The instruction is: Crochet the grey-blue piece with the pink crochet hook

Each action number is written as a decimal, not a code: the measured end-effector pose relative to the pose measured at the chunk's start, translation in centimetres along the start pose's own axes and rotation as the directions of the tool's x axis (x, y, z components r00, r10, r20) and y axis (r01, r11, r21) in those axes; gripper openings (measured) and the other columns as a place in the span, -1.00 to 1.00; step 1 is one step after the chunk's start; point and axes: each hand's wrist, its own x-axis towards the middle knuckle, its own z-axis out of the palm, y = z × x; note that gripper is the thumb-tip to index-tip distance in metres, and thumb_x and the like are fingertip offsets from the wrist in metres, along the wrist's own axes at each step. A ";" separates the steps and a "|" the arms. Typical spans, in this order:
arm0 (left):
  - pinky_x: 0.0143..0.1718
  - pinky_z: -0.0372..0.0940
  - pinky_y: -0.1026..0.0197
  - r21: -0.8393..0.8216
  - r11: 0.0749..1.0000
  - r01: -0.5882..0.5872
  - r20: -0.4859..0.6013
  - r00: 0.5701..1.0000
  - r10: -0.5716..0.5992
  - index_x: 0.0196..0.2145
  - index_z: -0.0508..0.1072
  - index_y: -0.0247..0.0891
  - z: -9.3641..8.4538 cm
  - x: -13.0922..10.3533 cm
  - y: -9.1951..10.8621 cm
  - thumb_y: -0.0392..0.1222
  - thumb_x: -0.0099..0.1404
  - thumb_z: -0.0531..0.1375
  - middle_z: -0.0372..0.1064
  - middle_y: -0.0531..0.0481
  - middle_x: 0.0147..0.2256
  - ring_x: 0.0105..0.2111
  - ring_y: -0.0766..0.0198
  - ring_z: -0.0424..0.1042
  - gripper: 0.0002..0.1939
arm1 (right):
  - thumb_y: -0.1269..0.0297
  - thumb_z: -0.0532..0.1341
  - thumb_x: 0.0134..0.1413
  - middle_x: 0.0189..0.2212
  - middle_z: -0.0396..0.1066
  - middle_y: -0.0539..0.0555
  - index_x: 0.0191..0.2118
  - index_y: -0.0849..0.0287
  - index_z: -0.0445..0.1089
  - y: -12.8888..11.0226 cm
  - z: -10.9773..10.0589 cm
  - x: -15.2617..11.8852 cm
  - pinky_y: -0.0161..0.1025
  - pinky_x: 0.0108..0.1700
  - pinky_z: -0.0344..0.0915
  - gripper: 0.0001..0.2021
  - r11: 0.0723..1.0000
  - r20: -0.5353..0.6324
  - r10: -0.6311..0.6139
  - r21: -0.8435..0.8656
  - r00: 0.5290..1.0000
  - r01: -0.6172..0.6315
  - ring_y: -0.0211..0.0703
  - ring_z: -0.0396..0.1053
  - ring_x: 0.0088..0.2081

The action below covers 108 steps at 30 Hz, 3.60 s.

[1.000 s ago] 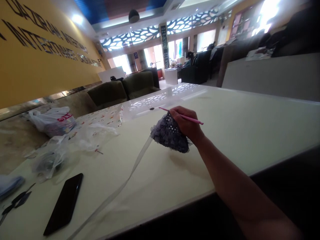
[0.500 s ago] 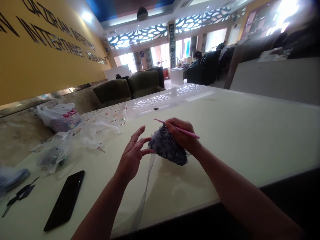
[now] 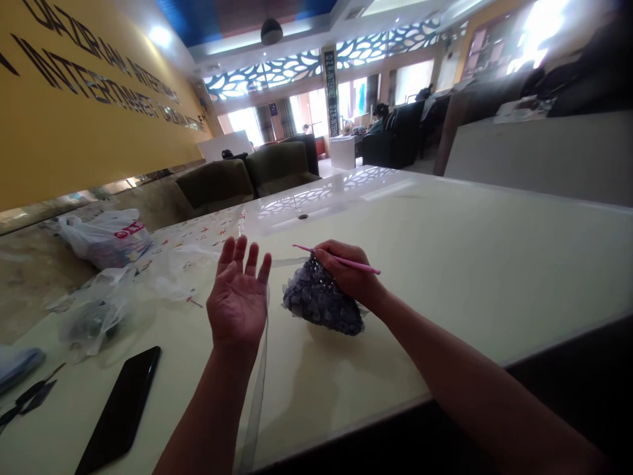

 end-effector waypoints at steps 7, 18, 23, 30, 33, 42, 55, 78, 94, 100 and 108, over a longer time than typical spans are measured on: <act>0.34 0.02 -0.10 0.549 0.744 -0.381 0.276 0.923 0.269 -0.39 0.55 -0.12 -1.4 -1.2 -1.3 -0.24 0.30 0.17 0.38 0.00 0.03 0.26 0.04 0.18 -0.83 | 0.19 0.17 0.27 -0.51 0.30 -0.03 -0.39 0.23 0.42 0.0 0.4 -0.3 -0.35 -0.37 0.17 -0.74 1.000 0.017 0.030 0.008 0.999 -0.030 -0.33 0.20 -0.44; 0.38 -0.15 -0.09 0.868 0.411 -0.280 0.271 0.959 0.081 -0.01 0.55 -0.23 -1.8 -0.7 -3.2 -0.12 0.36 0.14 0.24 -0.17 0.26 0.36 -0.01 0.03 -0.68 | 0.21 0.20 0.24 -0.48 0.37 0.00 -0.37 0.21 0.46 -0.6 1.2 -1.1 -0.36 -0.36 0.23 -0.78 0.995 0.081 0.045 0.088 0.996 -0.052 -0.31 0.26 -0.42; 0.33 -0.01 0.00 0.756 0.654 0.004 0.076 0.993 -0.094 0.02 0.53 -0.22 -1.9 -0.9 -3.4 -0.06 0.37 0.15 0.33 -0.13 0.21 0.26 0.06 0.24 -0.65 | 0.22 0.19 0.23 -0.49 0.38 -0.01 -0.35 0.22 0.48 -0.8 1.6 -1.5 -0.37 -0.38 0.22 -0.79 0.988 0.145 0.053 0.136 0.988 -0.073 -0.33 0.25 -0.44; 0.26 0.10 0.07 0.459 0.874 0.160 -0.070 0.987 -0.144 -0.09 0.58 -0.25 -2.3 -1.0 -3.7 0.20 0.35 0.14 0.51 -0.14 0.04 0.17 0.10 0.36 -0.52 | 0.18 0.19 0.23 -0.50 0.36 0.00 -0.35 0.21 0.48 -0.8 1.6 -1.5 -0.36 -0.40 0.21 -0.77 0.990 0.144 0.071 0.109 0.987 -0.088 -0.31 0.24 -0.44; 0.20 0.17 0.10 0.384 0.910 0.158 0.004 0.985 -0.172 -0.16 0.60 -0.25 -2.2 -1.3 -3.7 0.24 0.33 0.14 0.52 -0.13 0.02 0.06 0.14 0.44 -0.49 | 0.19 0.20 0.22 -0.48 0.39 0.00 -0.35 0.19 0.49 -0.6 1.7 -1.5 -0.36 -0.37 0.24 -0.79 0.986 0.154 0.078 0.137 0.985 -0.100 -0.31 0.27 -0.43; -0.06 0.31 0.11 0.463 0.864 0.197 0.040 0.969 -0.242 -0.12 0.62 -0.25 -2.0 -2.0 -2.9 0.33 0.33 0.06 0.49 -0.17 0.05 -0.16 0.15 0.48 -0.38 | 0.20 0.20 0.24 -0.43 0.46 0.01 -0.32 0.18 0.50 -0.5 2.0 -1.8 -0.35 -0.31 0.30 -0.80 0.980 0.194 0.100 0.147 0.976 -0.130 -0.30 0.35 -0.39; 0.18 0.21 -0.04 0.449 0.866 0.220 0.092 0.953 -0.289 -0.29 0.62 -0.24 -2.1 -2.4 -1.8 0.34 0.28 0.12 0.40 -0.17 0.17 0.15 -0.09 0.36 -0.42 | 0.19 0.20 0.21 -0.42 0.48 0.01 -0.31 0.17 0.51 -0.6 2.0 -1.9 -0.33 -0.32 0.31 -0.80 0.974 0.239 0.130 0.150 0.962 -0.168 -0.29 0.36 -0.39; 0.19 0.22 0.01 0.506 0.816 0.280 0.167 0.896 -0.411 -0.04 0.59 -0.12 -2.2 -2.5 -1.2 -0.08 0.12 0.42 0.26 -0.07 0.28 0.21 -0.09 0.32 -0.58 | 0.27 0.21 0.25 -0.27 0.57 0.03 -0.19 0.15 0.55 -0.6 2.0 -2.2 -0.36 -0.18 0.39 -0.83 0.981 0.283 0.063 0.161 0.957 -0.112 -0.28 0.49 -0.25; 0.27 0.09 -0.09 0.453 0.868 0.203 0.145 0.944 -0.297 -0.43 0.60 -0.22 -2.8 -2.3 -2.0 0.20 0.37 0.10 0.35 -0.07 0.22 0.18 -0.09 0.35 -0.50 | 0.28 0.19 0.26 -0.33 0.54 0.01 -0.20 0.17 0.54 -0.9 2.1 -2.4 -0.38 -0.24 0.37 -0.83 0.987 0.280 0.044 0.138 0.959 -0.086 -0.31 0.45 -0.30; 0.20 0.17 -0.04 0.447 0.868 0.217 0.124 0.946 -0.300 -0.43 0.60 -0.23 -3.0 -2.2 -2.2 0.20 0.36 0.10 0.35 -0.08 0.22 0.16 -0.06 0.36 -0.50 | 0.26 0.18 0.26 -0.34 0.54 0.01 -0.22 0.17 0.54 -0.9 2.1 -2.4 -0.38 -0.24 0.36 -0.81 0.980 0.276 0.073 0.157 0.958 -0.120 -0.32 0.44 -0.31; -0.12 0.29 0.20 0.482 0.830 0.280 0.109 0.921 -0.374 -0.17 0.57 -0.19 -2.9 -2.3 -2.0 0.10 0.26 0.27 0.55 -0.04 -0.18 -0.20 0.21 0.46 -0.67 | 0.23 0.19 0.24 -0.31 0.55 0.02 -0.26 0.15 0.55 -1.0 2.3 -2.3 -0.33 -0.16 0.36 -0.81 0.964 0.290 0.122 0.193 0.949 -0.183 -0.27 0.46 -0.24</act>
